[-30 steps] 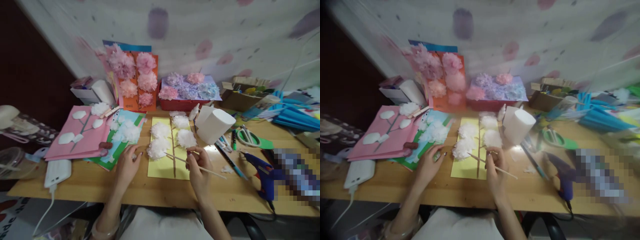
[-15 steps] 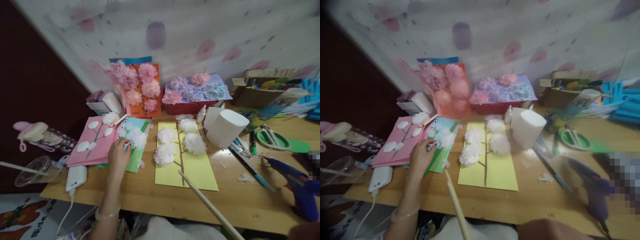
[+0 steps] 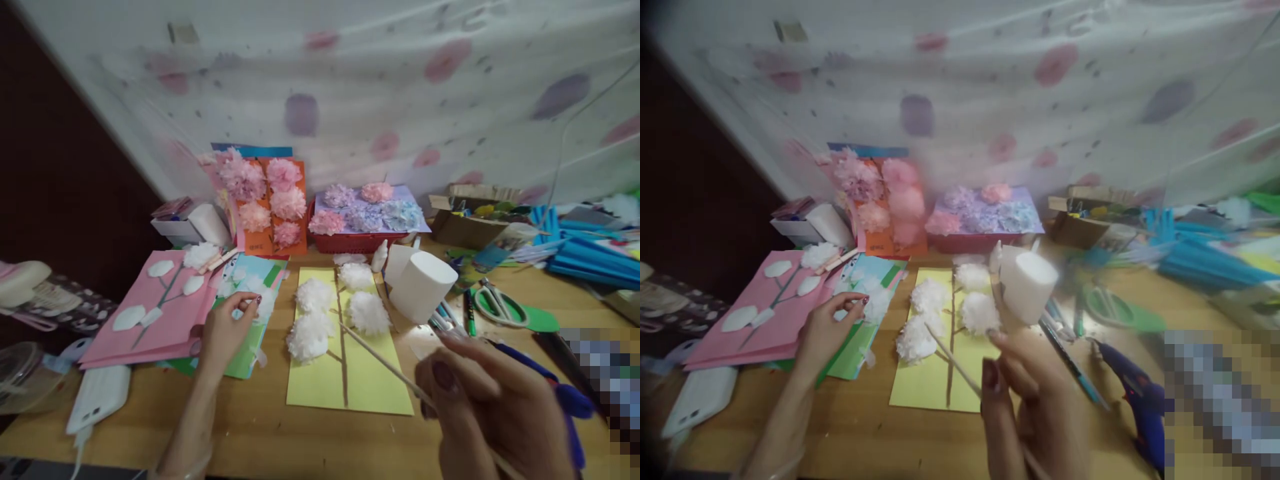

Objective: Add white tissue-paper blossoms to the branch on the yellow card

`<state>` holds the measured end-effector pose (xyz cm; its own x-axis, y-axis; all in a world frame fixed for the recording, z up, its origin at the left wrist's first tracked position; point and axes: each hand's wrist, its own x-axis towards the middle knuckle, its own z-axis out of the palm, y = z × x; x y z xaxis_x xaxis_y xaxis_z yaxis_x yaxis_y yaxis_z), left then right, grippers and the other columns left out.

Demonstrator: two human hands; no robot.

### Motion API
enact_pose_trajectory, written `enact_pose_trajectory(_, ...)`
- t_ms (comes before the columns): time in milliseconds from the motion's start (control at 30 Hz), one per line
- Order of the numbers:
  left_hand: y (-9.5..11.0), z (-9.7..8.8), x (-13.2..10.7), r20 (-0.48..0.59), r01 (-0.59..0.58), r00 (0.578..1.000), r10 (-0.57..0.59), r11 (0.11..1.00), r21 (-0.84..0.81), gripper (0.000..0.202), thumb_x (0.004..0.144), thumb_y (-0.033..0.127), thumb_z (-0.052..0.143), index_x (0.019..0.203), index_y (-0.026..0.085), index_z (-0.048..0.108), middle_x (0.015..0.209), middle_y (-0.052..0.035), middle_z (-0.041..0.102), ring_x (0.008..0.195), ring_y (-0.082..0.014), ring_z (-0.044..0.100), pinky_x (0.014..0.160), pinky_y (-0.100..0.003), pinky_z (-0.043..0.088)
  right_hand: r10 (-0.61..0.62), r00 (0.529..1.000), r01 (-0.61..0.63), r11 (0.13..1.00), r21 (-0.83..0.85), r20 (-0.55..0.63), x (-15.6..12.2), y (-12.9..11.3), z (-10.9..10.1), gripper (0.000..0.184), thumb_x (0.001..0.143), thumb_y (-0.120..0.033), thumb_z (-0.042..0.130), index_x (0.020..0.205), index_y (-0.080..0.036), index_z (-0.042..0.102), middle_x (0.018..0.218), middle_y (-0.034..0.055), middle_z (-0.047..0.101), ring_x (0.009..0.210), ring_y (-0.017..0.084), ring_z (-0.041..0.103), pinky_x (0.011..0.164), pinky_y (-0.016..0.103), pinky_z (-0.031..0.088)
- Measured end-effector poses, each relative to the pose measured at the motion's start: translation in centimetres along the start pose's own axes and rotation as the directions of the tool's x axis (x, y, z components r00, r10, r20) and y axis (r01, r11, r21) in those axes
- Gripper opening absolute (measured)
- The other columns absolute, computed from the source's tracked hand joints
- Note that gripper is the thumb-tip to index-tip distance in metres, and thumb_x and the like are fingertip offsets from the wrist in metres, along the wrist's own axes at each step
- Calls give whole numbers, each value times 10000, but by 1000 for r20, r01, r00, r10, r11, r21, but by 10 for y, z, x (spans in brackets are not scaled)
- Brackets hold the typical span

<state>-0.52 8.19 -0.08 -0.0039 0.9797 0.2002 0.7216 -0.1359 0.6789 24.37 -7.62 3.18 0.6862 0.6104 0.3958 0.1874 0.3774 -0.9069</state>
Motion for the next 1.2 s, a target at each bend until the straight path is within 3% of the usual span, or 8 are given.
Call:
enact_pose_trajectory(67, 19, 3, -11, 156, 24, 987, 28, 945, -326, 311, 856, 450, 582, 989, 207, 724, 658, -16, 700, 703, -213, 680, 736, -331, 528, 51, 998, -55, 994, 99, 35, 9, 7, 12, 123, 887, -298, 695, 1001, -258, 676, 540, -42, 547, 433, 111, 471, 388, 211, 360)
enact_pose_trajectory(133, 41, 10, -25, 311, 55, 941, 137, 841, -538, 379, 871, 505, 605, 1058, 199, 729, 785, -40, 745, 736, -183, 686, 724, -298, 541, 131, 990, -139, 968, 207, 49, 12, 17, 19, 104, 913, -313, 668, 987, -243, 645, 510, -79, 489, 420, 87, 430, 407, 192, 344)
enact_pose_trajectory(267, 74, 30, -46, 425, 161, 868, 258, 663, -731, 439, 839, 535, 689, 1113, 195, 733, 882, -61, 771, 718, -149, 683, 694, -260, 558, 265, 962, -274, 916, 293, 70, 12, 33, 20, 144, 887, -335, 686, 940, -225, 611, 520, -93, 455, 430, 76, 375, 422, 191, 314)
enact_pose_trajectory(467, 76, 39, -53, 298, 9, 919, 260, 739, -673, 192, 890, 362, 659, 882, 201, 764, 760, -35, 760, 705, -156, 701, 715, -258, 563, 345, 933, -360, 879, 312, 104, 8, 31, 18, 187, 862, -355, 704, 953, -230, 598, 484, -114, 390, 415, 78, 321, 419, 201, 280)
enact_pose_trajectory(600, 68, 36, -58, 269, -80, 918, 291, 802, -592, 195, 937, 289, 556, 905, 210, 731, 740, -23, 750, 717, -165, 703, 715, -269, 560, 378, 919, -393, 879, 270, 110, 0, 36, 17, 255, 844, -379, 733, 997, -232, 592, 505, -105, 438, 443, 91, 394, 444, 215, 320)
enact_pose_trajectory(800, 58, 41, -65, 52, -339, 919, 391, 851, -401, 228, 951, 186, 446, 923, 227, 668, 761, -6, 706, 733, -146, 673, 702, -246, 519, 414, 902, -432, 857, 280, 122, -14, 46, 21, 278, 840, -400, 738, 1005, -222, 604, 484, -106, 447, 428, 91, 401, 444, 215, 321)
enact_pose_trajectory(1033, 20, 11, -30, -121, -167, 984, 131, 917, -361, 213, 962, 324, 432, 822, 228, 559, 694, 15, 633, 696, -163, 651, 733, -287, 521, 358, 931, -314, 886, 342, -72, 0, 50, -8, 219, 785, -299, 758, 936, -207, 630, 494, -93, 469, 429, 76, 396, 443, 207, 317)
enact_pose_trajectory(1200, -1, -21, 8, -225, -98, 973, 51, 973, -207, 328, 922, 316, 381, 642, 233, 532, 634, -7, 661, 677, -169, 646, 754, -294, 521, 454, 890, -425, 858, 288, -41, -3, 69, -21, 276, 738, -357, 798, 902, -196, 647, 488, -81, 472, 425, 79, 403, 422, 201, 314)
